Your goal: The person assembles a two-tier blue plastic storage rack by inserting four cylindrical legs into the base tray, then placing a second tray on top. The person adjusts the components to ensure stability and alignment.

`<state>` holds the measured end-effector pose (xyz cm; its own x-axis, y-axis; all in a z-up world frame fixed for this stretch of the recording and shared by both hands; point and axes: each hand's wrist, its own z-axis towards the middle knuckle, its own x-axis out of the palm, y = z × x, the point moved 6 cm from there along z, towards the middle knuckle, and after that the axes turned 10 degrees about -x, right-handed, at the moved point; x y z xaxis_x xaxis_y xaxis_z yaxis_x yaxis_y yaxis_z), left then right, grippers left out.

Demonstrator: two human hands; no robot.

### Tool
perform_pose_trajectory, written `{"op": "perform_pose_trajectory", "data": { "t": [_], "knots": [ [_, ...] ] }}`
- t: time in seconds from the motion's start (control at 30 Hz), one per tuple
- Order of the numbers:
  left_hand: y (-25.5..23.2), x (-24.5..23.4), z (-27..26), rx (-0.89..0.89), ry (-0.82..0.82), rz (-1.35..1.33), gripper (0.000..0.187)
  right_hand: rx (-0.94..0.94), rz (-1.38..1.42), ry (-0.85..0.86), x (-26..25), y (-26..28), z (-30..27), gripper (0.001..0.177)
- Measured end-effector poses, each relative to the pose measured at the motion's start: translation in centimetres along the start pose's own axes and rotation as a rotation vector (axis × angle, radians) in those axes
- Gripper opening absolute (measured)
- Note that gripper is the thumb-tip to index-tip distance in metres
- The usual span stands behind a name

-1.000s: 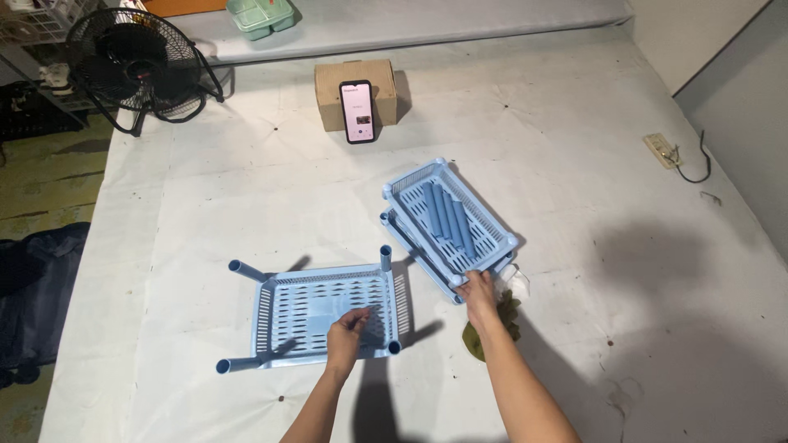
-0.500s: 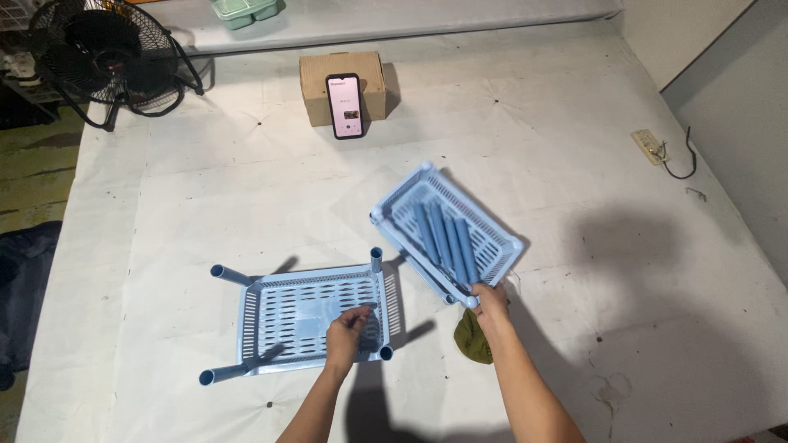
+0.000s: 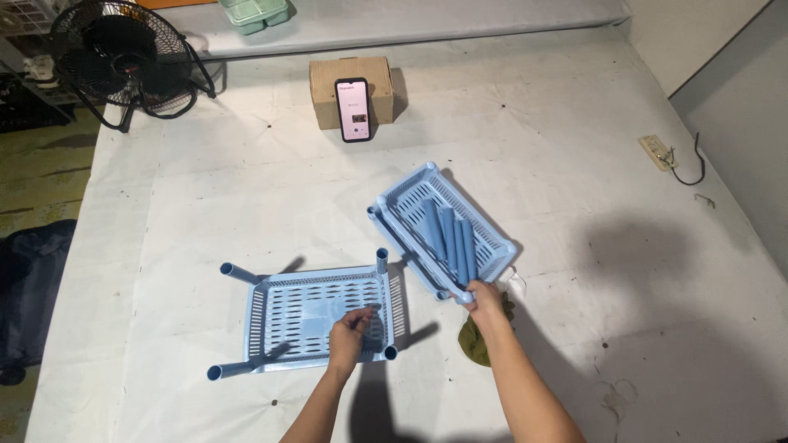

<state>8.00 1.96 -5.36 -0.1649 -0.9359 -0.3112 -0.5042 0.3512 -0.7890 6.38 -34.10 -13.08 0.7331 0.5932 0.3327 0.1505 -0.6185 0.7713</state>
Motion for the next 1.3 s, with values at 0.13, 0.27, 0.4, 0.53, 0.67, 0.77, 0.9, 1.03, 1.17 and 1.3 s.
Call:
{"op": "perform_pose_trajectory", "data": {
  "t": [0.13,0.27,0.4,0.53,0.67,0.77,0.9,1.03,1.17,1.3],
  "knots": [
    [0.1,0.0,0.0,0.033,-0.001,-0.006,0.023,0.138,0.039,-0.015,3.2,-0.4,-1.4,0.031],
    [0.1,-0.3,0.0,0.019,-0.004,0.005,0.024,0.047,-0.050,0.097,5.4,-0.7,-1.2,0.034],
    [0.0,-0.4,0.0,-0.002,-0.015,0.017,0.024,-0.084,-0.037,0.135,5.4,-1.5,0.0,0.043],
    [0.2,0.0,-0.1,-0.034,0.024,-0.049,0.023,-0.074,0.019,0.088,3.6,-2.6,0.8,0.036],
    [0.1,0.6,-0.2,0.013,0.028,-0.066,0.023,-0.090,0.155,-0.097,1.2,-2.6,1.1,0.050],
    [0.0,0.9,-0.3,0.014,0.032,-0.045,0.023,-0.115,0.285,-0.237,-0.3,-2.3,1.2,0.056],
    [-0.2,0.9,-0.6,0.030,0.046,-0.062,0.024,-0.067,0.379,-0.334,-1.9,-1.9,1.6,0.048],
    [-0.5,0.6,-0.9,0.028,0.037,-0.032,0.025,-0.073,0.411,-0.339,-2.5,-1.6,1.8,0.043],
    [-0.4,0.6,-1.0,0.017,0.034,-0.017,0.024,-0.021,0.385,-0.281,-2.6,-1.6,1.7,0.048],
    [-0.1,0.6,-0.9,0.013,0.037,-0.037,0.024,0.038,0.278,-0.246,-3.0,-2.1,0.4,0.060]
  ]
}}
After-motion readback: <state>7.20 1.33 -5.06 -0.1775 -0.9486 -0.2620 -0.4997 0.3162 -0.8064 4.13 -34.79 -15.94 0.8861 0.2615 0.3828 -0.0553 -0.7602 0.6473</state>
